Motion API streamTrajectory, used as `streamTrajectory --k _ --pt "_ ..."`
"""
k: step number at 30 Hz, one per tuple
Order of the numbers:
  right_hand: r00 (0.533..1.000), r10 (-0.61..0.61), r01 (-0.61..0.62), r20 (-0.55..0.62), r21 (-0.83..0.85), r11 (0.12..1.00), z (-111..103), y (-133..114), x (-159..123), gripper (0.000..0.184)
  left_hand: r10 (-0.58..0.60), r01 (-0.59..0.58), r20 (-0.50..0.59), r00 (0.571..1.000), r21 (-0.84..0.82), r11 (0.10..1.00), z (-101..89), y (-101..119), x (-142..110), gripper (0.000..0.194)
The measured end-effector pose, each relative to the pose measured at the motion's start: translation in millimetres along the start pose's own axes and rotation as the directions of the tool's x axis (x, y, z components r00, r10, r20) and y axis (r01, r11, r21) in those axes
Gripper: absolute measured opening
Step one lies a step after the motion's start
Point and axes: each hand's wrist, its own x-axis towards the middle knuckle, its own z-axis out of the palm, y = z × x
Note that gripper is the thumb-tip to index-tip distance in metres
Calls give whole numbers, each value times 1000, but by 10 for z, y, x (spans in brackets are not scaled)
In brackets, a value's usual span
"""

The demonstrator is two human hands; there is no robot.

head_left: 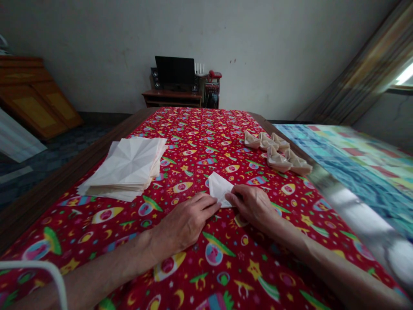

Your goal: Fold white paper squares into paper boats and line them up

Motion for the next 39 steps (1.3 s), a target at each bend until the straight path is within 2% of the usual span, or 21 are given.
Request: streamTrajectory --k 6,11,17,20,23,26,33,39 --pt "999 27 -28 26 19 999 -25 -25 18 32 -11 10 16 1000 45 999 10 12 1 43" --pt "999 -27 28 -22 35 999 35 41 -3 30 2 -3 25 1000 26 1000 -38 4 35 37" --pt "999 -29 29 -12 19 999 39 38 -2 30 -47 34 -77 996 -169 985 -52 -333 359 31" --pt "1000 -19 19 -19 19 1000 43 27 0 30 -61 72 62 996 -198 977 -63 -484 588 28" --pt "999 -31 31 -34 26 999 60 33 -6 29 -159 178 125 979 -167 970 -77 -535 741 18" --pt "998 -36 38 -42 25 999 65 34 -12 30 -225 249 147 963 -171 953 -67 -547 794 7" --pt "1000 -24 24 -9 9 1000 46 15 -11 29 -246 279 158 956 -238 930 2 -600 786 8" --pt "1000 -23 23 4 5 1000 47 14 -6 30 -315 337 125 941 -263 904 3 -538 799 7"
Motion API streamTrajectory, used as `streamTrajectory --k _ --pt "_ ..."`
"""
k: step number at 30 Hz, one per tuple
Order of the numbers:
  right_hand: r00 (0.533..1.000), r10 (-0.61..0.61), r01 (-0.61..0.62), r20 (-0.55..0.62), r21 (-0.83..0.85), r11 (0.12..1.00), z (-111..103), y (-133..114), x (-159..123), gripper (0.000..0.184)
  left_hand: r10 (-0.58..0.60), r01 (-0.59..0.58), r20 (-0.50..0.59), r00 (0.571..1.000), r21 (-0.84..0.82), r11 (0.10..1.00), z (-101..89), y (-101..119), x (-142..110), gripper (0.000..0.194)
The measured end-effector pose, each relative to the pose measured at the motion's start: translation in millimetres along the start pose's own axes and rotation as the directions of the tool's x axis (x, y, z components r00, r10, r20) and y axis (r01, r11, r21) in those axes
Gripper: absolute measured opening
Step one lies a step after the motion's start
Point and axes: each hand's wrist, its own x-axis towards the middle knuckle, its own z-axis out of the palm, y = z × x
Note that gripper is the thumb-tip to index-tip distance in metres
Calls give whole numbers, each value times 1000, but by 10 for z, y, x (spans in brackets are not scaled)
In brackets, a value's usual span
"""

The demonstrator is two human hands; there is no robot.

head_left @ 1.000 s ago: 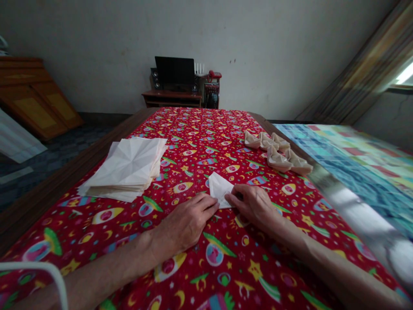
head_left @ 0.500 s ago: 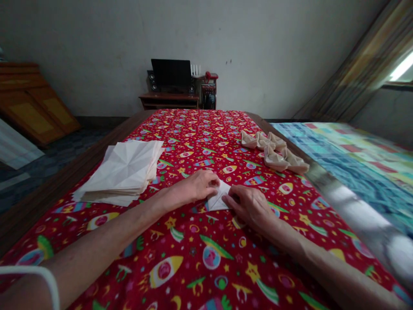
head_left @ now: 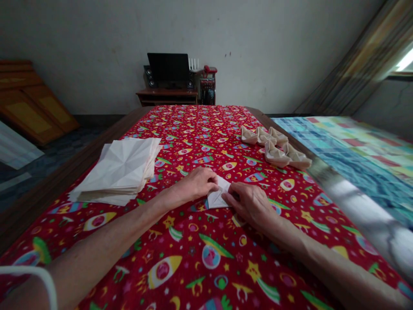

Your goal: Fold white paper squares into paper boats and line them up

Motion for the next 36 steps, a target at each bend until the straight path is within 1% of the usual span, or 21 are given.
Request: streamTrajectory --k 4,9,15,19,24,29,31,34,36 --pt "1000 2 -2 6 1 1000 -8 -13 3 30 -25 25 -18 1000 14 1000 11 15 3 6" --pt "1000 12 -12 20 11 1000 -29 -4 7 29 -8 9 -24 1000 17 1000 14 13 9 4" --pt "999 -3 -1 47 81 997 -64 44 26 25 -7 7 -11 1000 23 1000 20 6 7 4" --pt "998 -2 -4 57 95 995 -61 48 11 25 24 -23 -21 999 20 1000 28 -10 3 2" --pt "999 0 -3 36 68 998 -34 39 1 27 19 -18 -28 999 23 1000 37 -21 6 2" --pt "1000 -17 17 11 50 999 -24 22 -9 28 3 -3 -14 1000 28 1000 21 21 -6 2" --pt "1000 -18 18 -1 41 999 -17 18 -17 27 0 3 -38 999 67 998 25 46 -26 5" --pt "1000 -15 15 -6 22 1000 -1 18 -22 28 -2 27 -140 990 175 984 47 96 -88 20" --pt "1000 -21 22 -7 10 1000 5 18 -19 28 25 8 -134 991 235 972 56 134 -147 13"
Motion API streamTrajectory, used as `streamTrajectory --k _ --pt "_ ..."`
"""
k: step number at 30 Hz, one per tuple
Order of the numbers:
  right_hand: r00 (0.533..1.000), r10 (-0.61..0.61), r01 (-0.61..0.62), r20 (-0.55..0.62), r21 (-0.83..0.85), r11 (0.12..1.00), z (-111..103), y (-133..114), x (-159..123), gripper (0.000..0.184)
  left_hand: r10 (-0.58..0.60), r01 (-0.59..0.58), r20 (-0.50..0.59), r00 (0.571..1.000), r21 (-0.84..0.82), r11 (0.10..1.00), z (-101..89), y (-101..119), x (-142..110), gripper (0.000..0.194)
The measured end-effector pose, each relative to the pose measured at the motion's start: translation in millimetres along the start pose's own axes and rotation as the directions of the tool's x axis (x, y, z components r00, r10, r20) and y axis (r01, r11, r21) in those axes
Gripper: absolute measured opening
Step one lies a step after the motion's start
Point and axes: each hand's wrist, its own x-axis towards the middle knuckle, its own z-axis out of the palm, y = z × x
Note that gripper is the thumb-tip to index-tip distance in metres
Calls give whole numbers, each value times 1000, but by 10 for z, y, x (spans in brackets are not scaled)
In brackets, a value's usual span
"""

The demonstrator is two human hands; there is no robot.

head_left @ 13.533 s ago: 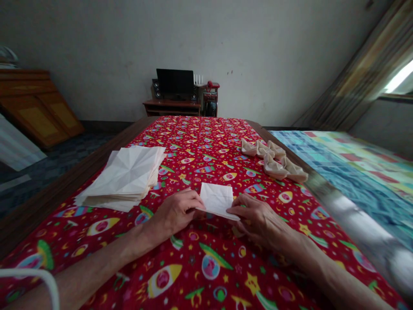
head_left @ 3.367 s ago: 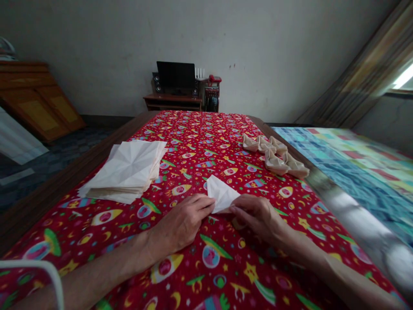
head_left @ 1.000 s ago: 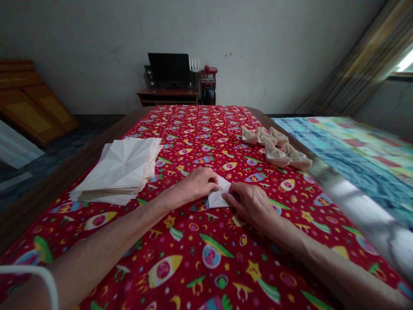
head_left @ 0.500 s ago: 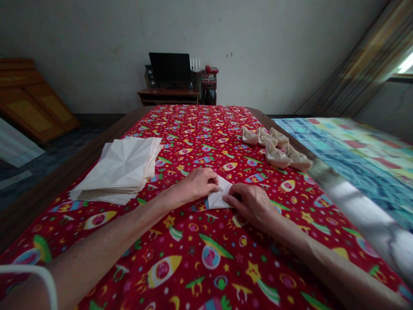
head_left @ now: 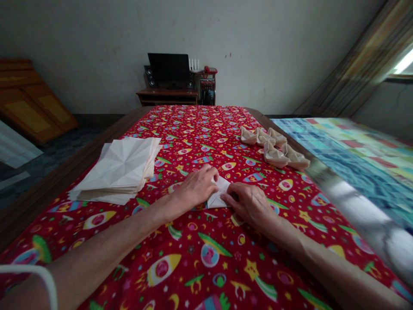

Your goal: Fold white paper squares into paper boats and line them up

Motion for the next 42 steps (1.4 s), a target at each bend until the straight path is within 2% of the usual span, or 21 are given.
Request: streamTrajectory --k 2,4,7,15,22,27,31,38,42 --pt "1000 -5 5 -2 -9 1000 -1 -2 6 27 62 -63 48 997 16 998 -19 29 -62 5" --pt "1000 -1 1 1 -20 1000 -6 -5 12 28 98 -99 75 992 12 995 -44 37 -117 18" --pt "1000 4 -4 7 -29 1000 -18 -8 16 28 132 -129 87 987 -35 991 -79 18 -193 25" --pt "1000 18 -17 12 -33 999 -40 -38 25 28 236 -220 67 969 -185 958 -134 -80 -403 27" --pt "1000 0 -1 -14 -49 999 10 -11 12 27 162 -151 50 986 -181 972 -86 -56 -429 21" --pt "1000 28 -28 4 -16 999 -20 -28 20 29 102 -106 -28 994 -190 976 12 36 -422 19" --pt "999 35 -34 21 -28 999 -44 -44 28 28 54 -55 -10 999 -211 976 55 66 -416 17" --pt "999 28 -28 15 -27 999 -36 -44 24 28 79 -84 -31 996 -198 977 77 56 -427 18" --pt "998 -40 40 -46 -15 999 -9 -9 4 26 115 -124 -60 992 -172 977 97 66 -454 17"
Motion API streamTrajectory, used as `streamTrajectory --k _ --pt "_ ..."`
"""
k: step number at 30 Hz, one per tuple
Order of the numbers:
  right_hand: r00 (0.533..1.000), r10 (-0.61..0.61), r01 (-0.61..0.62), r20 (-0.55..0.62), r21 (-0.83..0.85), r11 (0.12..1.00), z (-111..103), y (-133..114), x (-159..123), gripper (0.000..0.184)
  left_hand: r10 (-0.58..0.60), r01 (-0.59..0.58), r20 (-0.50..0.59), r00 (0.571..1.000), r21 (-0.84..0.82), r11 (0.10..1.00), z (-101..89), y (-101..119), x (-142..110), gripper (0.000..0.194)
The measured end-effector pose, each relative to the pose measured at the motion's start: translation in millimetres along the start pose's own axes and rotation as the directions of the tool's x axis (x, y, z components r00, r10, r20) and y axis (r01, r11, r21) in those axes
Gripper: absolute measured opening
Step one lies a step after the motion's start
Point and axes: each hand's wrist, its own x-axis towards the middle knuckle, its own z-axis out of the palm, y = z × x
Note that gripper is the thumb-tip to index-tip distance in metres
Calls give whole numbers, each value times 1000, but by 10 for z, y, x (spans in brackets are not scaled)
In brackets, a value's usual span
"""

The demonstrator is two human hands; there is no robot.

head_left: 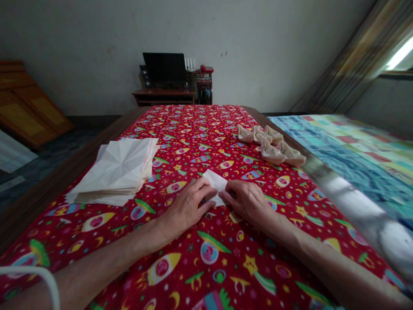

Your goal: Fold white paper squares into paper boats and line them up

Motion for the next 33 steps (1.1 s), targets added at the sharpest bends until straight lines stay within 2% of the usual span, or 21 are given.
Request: streamTrajectory --k 2,6,8,10,12,16,22,26,29,33 --pt "997 -49 49 -54 2 999 -5 14 -12 24 19 -19 0 1000 15 1000 4 13 -11 18" --pt "987 -78 63 -139 -108 992 -68 -27 -65 19 21 -21 13 1000 26 999 -10 42 -17 17" --pt "977 -193 181 -94 -127 975 -97 -82 -133 21 14 -15 22 1000 20 1000 -18 47 -15 15" --pt "935 -356 354 -7 -85 931 -103 -136 -228 27 8 -8 22 1000 12 1000 -16 43 -13 15" --pt "910 -413 414 28 -69 908 -91 -166 -327 35 1 -1 16 1000 11 1000 -5 30 -12 18" --pt "907 -402 411 125 -60 909 -93 -124 -463 45 -13 13 -3 1000 26 1000 35 0 -19 30" --pt "915 -391 401 98 -104 910 -181 -39 -511 40 -3 4 -13 1000 9 1000 39 -31 -22 34" --pt "920 -391 389 19 -158 908 -145 -91 -393 29 -2 5 91 996 -33 999 -53 -106 87 31" --pt "921 -385 389 54 -176 904 -100 -135 -257 26 -33 37 167 985 -17 999 -130 -190 220 29" --pt "915 -395 403 88 -129 906 -88 -145 -164 24 12 -16 206 978 16 1000 -181 -271 410 30"
